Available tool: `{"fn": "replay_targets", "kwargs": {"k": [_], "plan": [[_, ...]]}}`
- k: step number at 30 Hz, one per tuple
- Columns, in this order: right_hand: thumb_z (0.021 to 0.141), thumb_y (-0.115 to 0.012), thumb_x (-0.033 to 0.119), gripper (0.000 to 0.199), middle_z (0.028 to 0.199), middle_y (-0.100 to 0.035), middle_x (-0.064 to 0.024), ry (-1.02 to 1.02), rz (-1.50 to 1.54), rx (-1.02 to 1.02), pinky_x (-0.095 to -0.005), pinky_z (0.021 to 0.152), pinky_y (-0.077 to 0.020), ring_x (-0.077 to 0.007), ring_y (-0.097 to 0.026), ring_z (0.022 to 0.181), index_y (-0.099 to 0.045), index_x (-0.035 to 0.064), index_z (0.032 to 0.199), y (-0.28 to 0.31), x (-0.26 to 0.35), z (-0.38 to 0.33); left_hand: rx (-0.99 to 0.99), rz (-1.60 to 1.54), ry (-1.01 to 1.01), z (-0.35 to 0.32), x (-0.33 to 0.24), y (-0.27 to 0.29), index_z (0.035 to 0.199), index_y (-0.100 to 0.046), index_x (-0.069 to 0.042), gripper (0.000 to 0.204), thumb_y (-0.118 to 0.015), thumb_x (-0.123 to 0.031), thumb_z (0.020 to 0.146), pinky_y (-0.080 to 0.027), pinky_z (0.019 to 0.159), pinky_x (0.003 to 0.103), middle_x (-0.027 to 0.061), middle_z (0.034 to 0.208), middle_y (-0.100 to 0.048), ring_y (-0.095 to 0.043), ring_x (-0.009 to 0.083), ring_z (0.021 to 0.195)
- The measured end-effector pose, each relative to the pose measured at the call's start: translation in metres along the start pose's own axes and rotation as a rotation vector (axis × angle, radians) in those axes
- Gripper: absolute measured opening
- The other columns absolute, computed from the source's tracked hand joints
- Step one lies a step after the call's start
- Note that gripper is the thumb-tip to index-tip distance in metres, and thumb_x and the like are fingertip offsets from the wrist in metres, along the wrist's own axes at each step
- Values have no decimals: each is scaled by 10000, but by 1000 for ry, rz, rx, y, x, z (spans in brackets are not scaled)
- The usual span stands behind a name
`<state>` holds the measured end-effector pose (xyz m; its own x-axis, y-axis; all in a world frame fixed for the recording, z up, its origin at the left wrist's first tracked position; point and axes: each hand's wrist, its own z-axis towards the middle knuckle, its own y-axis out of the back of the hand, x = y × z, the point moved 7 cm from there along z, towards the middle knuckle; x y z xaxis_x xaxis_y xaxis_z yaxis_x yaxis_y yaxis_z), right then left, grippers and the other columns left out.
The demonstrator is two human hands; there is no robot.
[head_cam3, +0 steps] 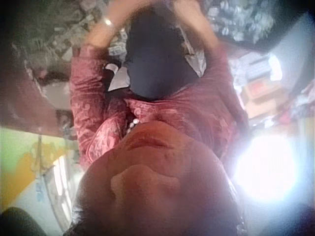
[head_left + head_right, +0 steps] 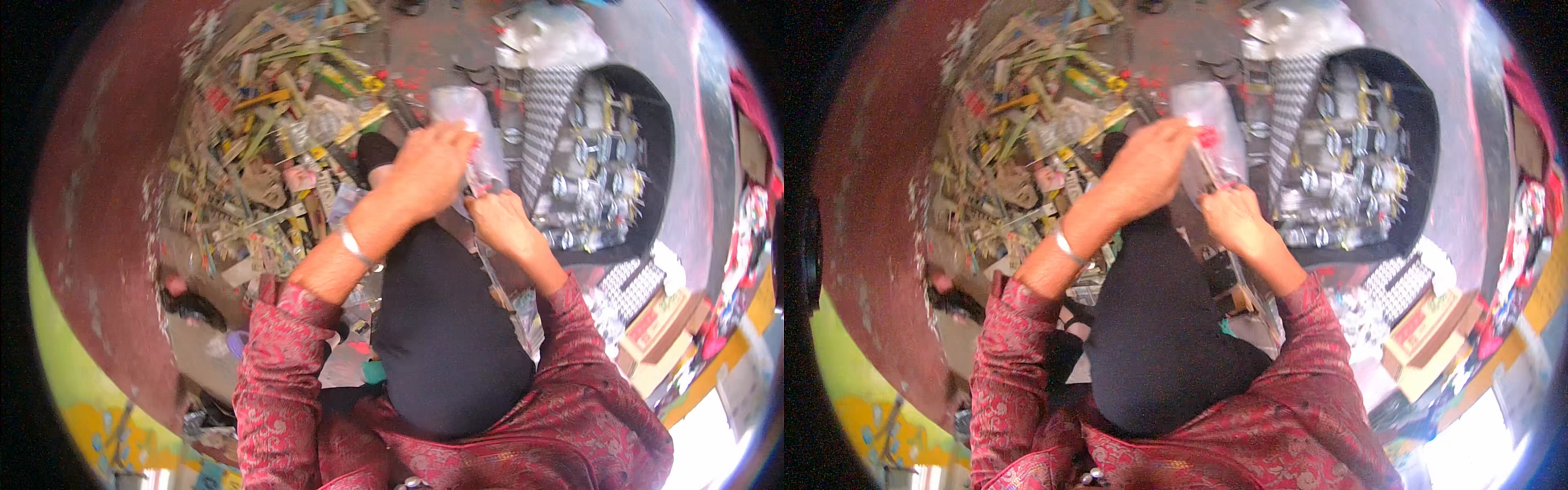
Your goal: The person sorts through a pile of discarded packaging and paper on the floor, picking up plastic-wrapped items, wiping them with a cloth, and placing them into bags and containers.
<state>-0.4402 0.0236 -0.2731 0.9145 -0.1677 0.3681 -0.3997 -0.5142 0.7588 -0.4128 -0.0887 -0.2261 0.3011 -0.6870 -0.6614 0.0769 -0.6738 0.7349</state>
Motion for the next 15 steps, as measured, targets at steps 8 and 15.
{"fn": "replay_targets", "kwargs": {"k": [8,15], "plan": [[742,-544,100,149,815,-584,-171,-58,-112,-51,-423,686,-466,-331,-588,795,-593,22,859,16,8,8,-182,-269,131,-84,6,91,1043,-589,-85,294,-520,-26,763,-423,881,373,178,1198,-493,-518,343,1036],[774,-552,116,263,964,-553,-161,122,-28,-351,-406,700,-461,-336,-561,849,-544,36,1024,98,67,1,-370,-418,813,-326,27,170,1127,-534,-11,313,-494,-92,827,-394,889,299,149,1098,-573,-538,215,1031]]}}
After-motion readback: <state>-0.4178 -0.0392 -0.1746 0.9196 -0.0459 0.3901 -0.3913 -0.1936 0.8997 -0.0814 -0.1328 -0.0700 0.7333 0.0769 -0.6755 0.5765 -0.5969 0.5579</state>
